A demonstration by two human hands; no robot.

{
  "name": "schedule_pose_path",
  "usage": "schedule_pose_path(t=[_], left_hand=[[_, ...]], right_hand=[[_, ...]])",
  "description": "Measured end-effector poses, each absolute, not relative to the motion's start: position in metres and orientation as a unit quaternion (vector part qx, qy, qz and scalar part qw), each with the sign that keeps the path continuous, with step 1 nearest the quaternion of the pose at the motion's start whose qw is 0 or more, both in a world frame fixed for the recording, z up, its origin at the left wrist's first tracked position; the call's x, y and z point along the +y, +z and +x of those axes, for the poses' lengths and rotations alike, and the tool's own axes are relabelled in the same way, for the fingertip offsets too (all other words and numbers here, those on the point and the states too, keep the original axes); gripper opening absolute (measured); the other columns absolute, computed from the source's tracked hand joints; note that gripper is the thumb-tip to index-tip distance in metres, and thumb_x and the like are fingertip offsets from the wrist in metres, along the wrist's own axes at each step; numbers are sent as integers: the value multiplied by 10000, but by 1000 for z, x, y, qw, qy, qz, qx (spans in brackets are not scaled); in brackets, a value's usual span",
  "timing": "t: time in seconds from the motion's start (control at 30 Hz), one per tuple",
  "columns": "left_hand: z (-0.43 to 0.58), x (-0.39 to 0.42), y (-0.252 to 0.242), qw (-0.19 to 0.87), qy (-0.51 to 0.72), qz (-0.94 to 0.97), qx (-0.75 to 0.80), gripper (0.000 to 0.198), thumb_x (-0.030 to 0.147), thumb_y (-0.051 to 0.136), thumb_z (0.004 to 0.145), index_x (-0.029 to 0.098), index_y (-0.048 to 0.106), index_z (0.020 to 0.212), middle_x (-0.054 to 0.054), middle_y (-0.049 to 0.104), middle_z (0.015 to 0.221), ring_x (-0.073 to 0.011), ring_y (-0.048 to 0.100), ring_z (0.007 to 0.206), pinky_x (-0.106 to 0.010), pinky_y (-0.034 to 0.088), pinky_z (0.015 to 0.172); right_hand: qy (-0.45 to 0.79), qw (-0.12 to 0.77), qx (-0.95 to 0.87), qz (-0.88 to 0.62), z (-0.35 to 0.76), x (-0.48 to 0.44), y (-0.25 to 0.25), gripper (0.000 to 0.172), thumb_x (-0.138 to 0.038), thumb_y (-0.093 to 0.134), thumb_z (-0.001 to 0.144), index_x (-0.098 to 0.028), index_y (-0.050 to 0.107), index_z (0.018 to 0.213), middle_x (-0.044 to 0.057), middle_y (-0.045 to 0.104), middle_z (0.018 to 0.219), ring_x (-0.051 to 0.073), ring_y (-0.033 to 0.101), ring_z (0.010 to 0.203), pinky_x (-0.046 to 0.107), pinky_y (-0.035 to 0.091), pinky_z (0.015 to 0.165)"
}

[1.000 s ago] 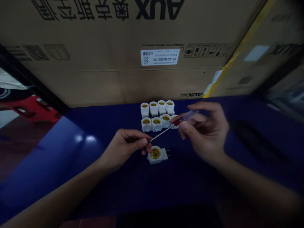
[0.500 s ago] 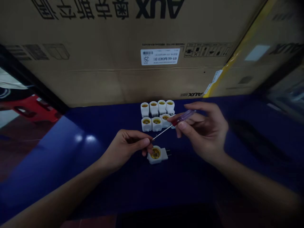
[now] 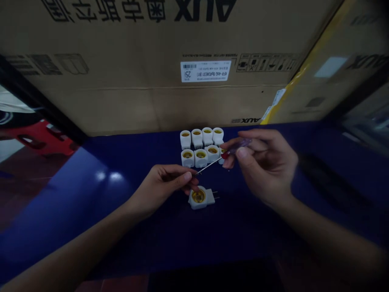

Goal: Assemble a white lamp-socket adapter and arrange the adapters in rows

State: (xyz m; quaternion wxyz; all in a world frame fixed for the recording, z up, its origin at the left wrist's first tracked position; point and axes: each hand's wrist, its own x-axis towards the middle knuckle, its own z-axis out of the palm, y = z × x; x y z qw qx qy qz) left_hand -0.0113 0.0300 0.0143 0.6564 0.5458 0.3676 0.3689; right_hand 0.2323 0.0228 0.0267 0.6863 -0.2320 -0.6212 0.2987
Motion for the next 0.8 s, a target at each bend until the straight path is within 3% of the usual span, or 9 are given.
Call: schedule_pose_path(t=[0.57,0.67,0.8], left_hand=[[-10,31,13,652,350,564,365,284,423,774,965,160,829,1056,-108,829,957,-192,777,812,-300,622,729],[-11,30,16,584,371,601,400,324,465,726,989,160,826,1029,-95,816,903,-181,750,755,-290,604,682],[-20,31,22,413,392,705,422,280,418,678,1005,174,812,1037,-68,780,872,-174,696,729,-281,554,647]], right_hand=[[299,682,-613,-264,234,21,28,279,-301,802,955,-314,715,1220,44,810,1034,212,775,738,367,660,588],[294,683,-614,-266,236,21,29,275,-321,796,963,-318,712,1224,39,806,1033,211,776,751,367,658,597],[290,682,-616,-266,238,18,31,271,-312,804,956,-301,725,1216,45,803,997,231,784,793,373,660,595]])
